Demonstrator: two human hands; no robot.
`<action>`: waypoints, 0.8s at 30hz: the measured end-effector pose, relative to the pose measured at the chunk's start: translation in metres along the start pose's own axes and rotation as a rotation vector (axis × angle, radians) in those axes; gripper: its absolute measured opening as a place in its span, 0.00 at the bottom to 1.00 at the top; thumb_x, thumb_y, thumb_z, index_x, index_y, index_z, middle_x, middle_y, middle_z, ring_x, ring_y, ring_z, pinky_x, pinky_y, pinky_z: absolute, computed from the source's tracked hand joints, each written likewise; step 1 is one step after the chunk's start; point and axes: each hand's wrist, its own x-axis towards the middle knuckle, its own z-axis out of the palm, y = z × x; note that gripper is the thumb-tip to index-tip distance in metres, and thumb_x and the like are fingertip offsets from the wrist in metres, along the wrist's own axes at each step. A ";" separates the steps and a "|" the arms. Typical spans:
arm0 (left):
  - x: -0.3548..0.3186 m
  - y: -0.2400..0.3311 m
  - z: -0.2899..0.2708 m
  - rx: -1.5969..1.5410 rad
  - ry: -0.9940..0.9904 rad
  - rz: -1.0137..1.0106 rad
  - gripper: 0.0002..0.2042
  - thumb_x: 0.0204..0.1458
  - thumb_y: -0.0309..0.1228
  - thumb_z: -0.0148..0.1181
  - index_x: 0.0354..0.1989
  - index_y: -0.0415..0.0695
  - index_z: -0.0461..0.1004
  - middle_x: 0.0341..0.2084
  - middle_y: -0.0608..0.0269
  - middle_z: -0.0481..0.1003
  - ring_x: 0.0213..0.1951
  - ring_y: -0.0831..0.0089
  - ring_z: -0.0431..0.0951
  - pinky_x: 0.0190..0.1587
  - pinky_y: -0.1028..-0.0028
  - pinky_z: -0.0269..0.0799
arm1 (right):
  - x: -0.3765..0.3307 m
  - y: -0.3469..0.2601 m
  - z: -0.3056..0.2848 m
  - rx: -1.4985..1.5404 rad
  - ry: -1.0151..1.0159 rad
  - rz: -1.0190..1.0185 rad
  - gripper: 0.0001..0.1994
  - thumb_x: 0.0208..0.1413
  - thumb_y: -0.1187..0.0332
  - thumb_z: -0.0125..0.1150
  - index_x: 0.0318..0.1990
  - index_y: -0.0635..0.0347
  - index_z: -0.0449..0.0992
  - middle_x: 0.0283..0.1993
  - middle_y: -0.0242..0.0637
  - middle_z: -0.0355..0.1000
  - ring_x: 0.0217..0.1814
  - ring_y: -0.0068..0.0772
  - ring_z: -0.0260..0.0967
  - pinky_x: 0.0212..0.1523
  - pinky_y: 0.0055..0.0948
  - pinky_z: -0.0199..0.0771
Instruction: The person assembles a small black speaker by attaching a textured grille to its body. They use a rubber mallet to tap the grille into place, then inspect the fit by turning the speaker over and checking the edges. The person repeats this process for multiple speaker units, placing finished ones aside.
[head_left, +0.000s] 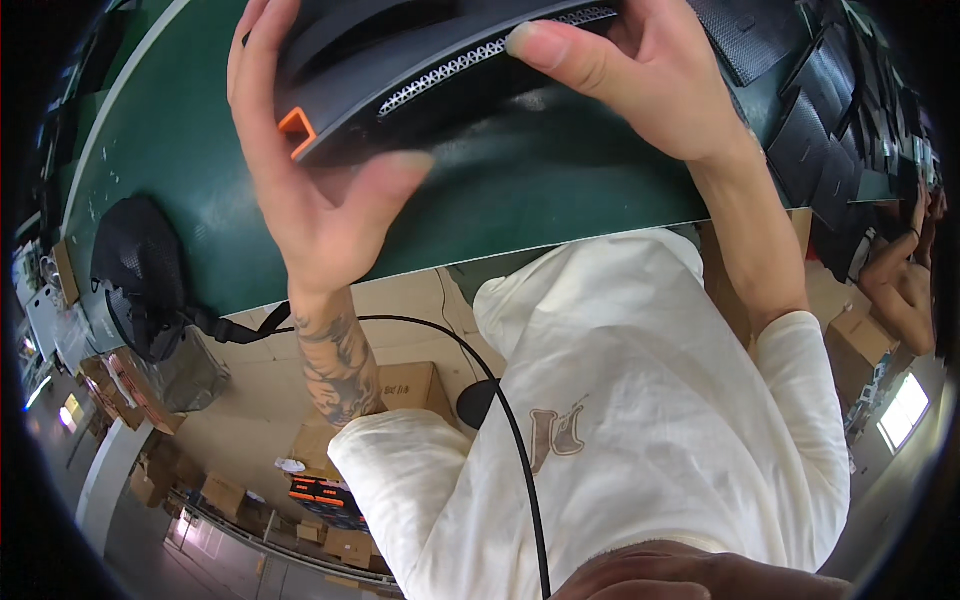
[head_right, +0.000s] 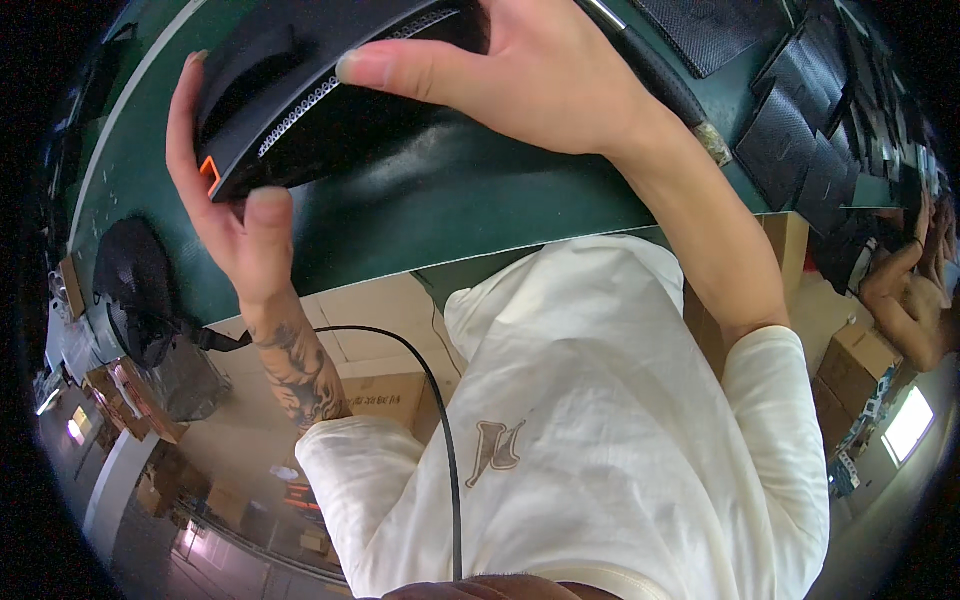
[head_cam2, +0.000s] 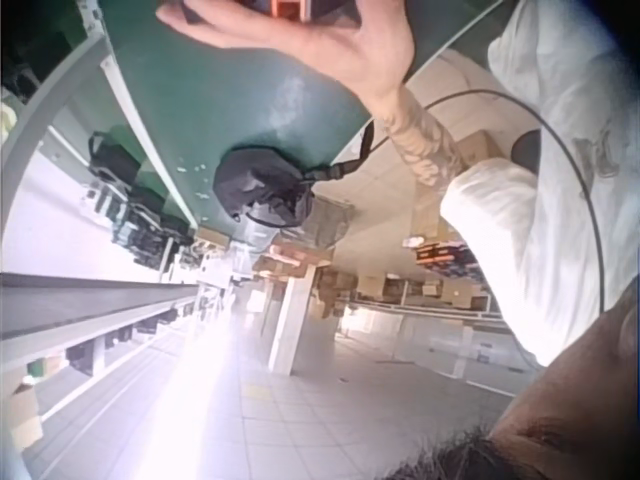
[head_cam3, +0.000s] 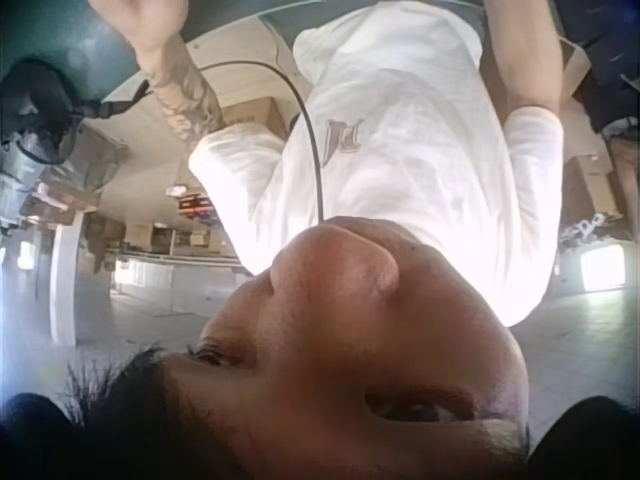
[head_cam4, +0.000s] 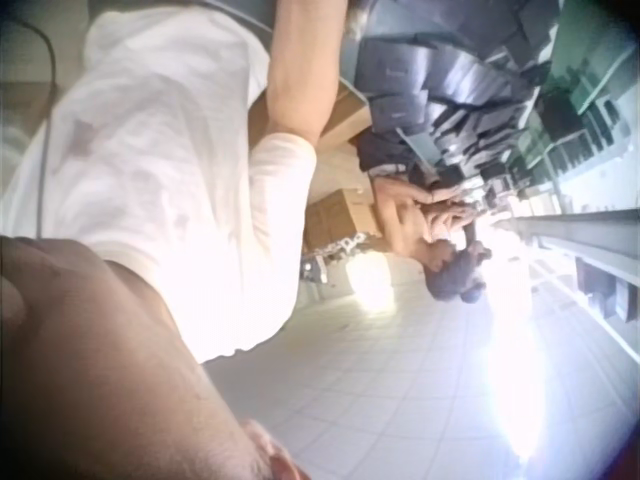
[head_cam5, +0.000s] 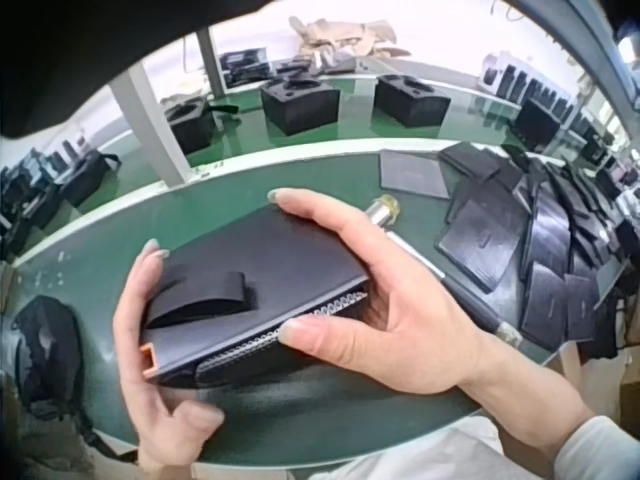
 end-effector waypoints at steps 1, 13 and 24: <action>0.001 -0.003 0.006 -0.019 0.045 0.049 0.42 0.56 0.42 0.72 0.74 0.38 0.55 0.73 0.47 0.58 0.69 0.58 0.65 0.71 0.63 0.60 | 0.000 -0.002 0.004 -0.037 0.013 -0.018 0.43 0.60 0.71 0.71 0.77 0.62 0.49 0.70 0.42 0.59 0.70 0.31 0.59 0.69 0.28 0.60; -0.003 0.010 0.034 0.044 0.185 -0.043 0.34 0.58 0.34 0.70 0.68 0.38 0.60 0.70 0.47 0.60 0.67 0.58 0.66 0.71 0.60 0.63 | -0.002 -0.027 0.019 -0.184 0.049 0.032 0.37 0.60 0.70 0.70 0.73 0.63 0.57 0.64 0.40 0.64 0.66 0.28 0.62 0.66 0.27 0.64; 0.003 0.004 0.012 0.134 0.173 -0.178 0.40 0.50 0.41 0.77 0.67 0.40 0.60 0.69 0.44 0.60 0.67 0.56 0.66 0.70 0.60 0.61 | -0.004 -0.002 0.004 -0.494 0.061 -0.236 0.31 0.52 0.59 0.77 0.62 0.54 0.73 0.68 0.57 0.55 0.74 0.58 0.51 0.72 0.44 0.54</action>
